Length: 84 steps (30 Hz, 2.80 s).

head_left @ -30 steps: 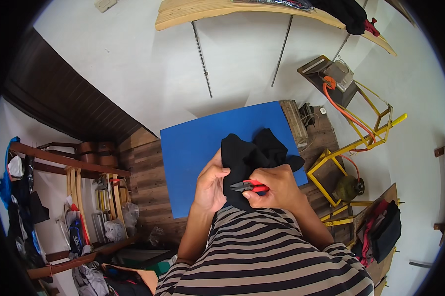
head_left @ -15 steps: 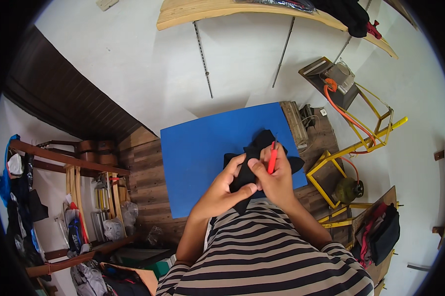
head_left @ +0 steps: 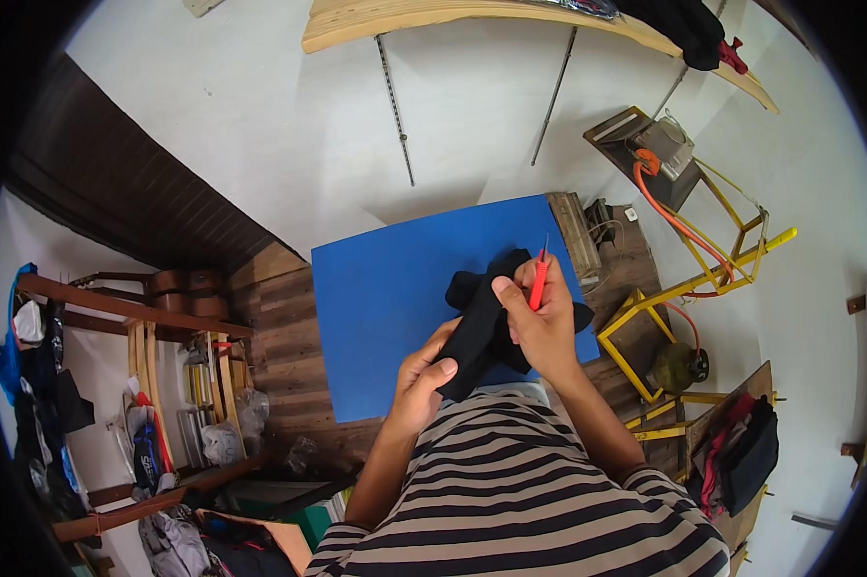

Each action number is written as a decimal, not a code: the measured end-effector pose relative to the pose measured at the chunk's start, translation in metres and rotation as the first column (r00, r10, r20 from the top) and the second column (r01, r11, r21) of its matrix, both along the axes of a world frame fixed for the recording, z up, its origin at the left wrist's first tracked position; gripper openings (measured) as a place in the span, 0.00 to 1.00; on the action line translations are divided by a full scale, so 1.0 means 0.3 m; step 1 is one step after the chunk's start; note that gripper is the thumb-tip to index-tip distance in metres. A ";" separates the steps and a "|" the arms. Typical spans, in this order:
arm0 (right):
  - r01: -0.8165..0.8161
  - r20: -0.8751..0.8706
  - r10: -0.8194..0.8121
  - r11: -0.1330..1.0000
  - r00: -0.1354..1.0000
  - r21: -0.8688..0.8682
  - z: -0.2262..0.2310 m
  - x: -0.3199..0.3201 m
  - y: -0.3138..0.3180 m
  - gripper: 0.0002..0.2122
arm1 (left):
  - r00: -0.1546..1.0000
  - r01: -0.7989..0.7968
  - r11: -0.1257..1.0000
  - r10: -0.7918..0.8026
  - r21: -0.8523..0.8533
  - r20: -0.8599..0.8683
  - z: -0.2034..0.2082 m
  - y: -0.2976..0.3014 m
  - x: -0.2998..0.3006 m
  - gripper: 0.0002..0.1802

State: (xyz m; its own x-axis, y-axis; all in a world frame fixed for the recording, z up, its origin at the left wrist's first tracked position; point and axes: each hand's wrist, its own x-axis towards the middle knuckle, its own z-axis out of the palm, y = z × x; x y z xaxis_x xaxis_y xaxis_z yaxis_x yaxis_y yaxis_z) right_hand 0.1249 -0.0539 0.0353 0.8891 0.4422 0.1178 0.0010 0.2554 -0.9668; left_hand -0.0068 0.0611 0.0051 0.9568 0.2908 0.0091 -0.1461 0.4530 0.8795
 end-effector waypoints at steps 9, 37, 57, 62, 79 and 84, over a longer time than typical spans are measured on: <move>0.059 0.431 0.132 0.914 0.892 -0.402 0.031 -0.012 -0.060 0.12 | 0.995 -0.011 0.901 0.055 -0.434 0.088 0.006 0.007 0.014 0.29; 0.097 0.526 0.198 0.872 0.827 -0.480 -0.003 -0.073 -0.057 0.10 | 0.987 0.075 0.895 -0.004 -0.439 0.160 0.040 -0.017 0.035 0.32; -0.065 0.417 0.292 0.875 0.861 -0.480 0.019 -0.098 -0.062 0.11 | 0.983 0.094 0.915 -0.023 -0.393 0.181 0.032 -0.010 0.041 0.34; -0.079 0.415 0.290 0.887 0.862 -0.454 0.019 -0.101 -0.059 0.12 | 0.980 0.110 0.906 -0.029 -0.410 0.198 0.034 -0.009 0.043 0.34; -0.026 0.541 0.282 0.901 0.792 -0.432 0.009 -0.106 -0.071 0.10 | 0.976 0.127 0.895 -0.036 -0.427 0.215 0.062 -0.017 0.050 0.33; 0.008 0.597 0.265 0.910 0.757 -0.414 0.009 -0.104 -0.071 0.11 | 0.958 0.203 0.875 -0.086 -0.440 0.272 0.071 -0.012 0.052 0.31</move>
State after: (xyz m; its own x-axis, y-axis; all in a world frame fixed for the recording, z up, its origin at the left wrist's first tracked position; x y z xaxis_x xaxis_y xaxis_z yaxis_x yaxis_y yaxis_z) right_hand 0.0937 -0.0752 0.0381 0.6000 0.6757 0.4284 0.6342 -0.0753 -0.7695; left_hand 0.0088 0.0575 0.0264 0.9744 0.1762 0.1399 -0.2236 0.8283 0.5138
